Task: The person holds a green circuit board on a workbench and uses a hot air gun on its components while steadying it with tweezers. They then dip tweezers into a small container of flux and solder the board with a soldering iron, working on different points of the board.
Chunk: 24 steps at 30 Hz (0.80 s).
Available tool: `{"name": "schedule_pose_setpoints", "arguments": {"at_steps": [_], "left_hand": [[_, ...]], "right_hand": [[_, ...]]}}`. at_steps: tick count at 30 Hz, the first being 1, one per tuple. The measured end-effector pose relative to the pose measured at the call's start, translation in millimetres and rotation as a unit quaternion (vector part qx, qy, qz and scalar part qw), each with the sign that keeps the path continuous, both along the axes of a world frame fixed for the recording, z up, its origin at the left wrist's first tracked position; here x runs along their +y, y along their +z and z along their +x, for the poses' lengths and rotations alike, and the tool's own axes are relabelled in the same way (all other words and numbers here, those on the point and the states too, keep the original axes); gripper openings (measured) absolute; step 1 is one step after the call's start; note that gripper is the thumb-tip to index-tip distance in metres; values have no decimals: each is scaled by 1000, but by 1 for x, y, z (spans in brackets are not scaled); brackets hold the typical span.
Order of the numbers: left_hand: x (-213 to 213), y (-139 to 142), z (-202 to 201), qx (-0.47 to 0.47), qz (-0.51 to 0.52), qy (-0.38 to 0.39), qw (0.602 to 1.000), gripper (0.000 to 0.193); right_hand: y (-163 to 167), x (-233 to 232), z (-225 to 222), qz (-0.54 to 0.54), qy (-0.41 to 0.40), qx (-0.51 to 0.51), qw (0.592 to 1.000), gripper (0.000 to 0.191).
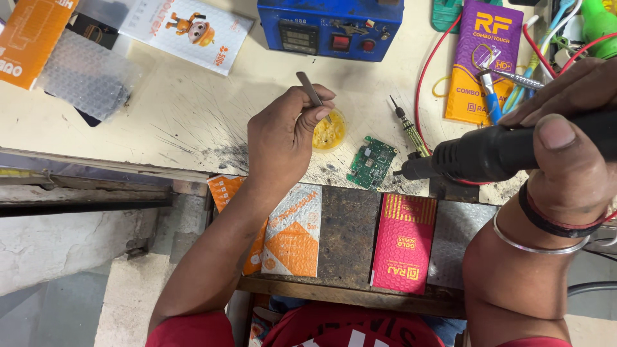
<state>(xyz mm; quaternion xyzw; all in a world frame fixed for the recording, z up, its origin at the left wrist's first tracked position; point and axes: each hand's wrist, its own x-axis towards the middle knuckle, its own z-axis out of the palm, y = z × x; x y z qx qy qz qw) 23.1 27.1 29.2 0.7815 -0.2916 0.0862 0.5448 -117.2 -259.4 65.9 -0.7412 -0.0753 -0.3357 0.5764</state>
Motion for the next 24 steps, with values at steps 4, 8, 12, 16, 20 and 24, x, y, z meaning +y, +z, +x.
{"name": "schedule_pose_setpoints", "arguments": {"at_steps": [4,8,12,16,20,24], "left_hand": [[-3,-4,-1,-6,5,9,1000,14],[-4,-5,0,-12,5,13,1000,13],[-3,-6,0,-17,9,19,1000,12],[-2,-6,-1,-18,-2,16,1000,11],[-4,-6,-1,3,-14,18,1000,11],[-3,-6,-2,5,-44,21,999,12]], "right_hand": [[1,-3,-1,0,-1,1,1000,39],[1,-2,0,1,-2,0,1000,39],[0,-1,0,4,0,0,1000,39],[0,-2,0,4,0,0,1000,40],[1,-3,-1,6,0,-2,1000,40],[1,-3,1,8,0,0,1000,40]]}}
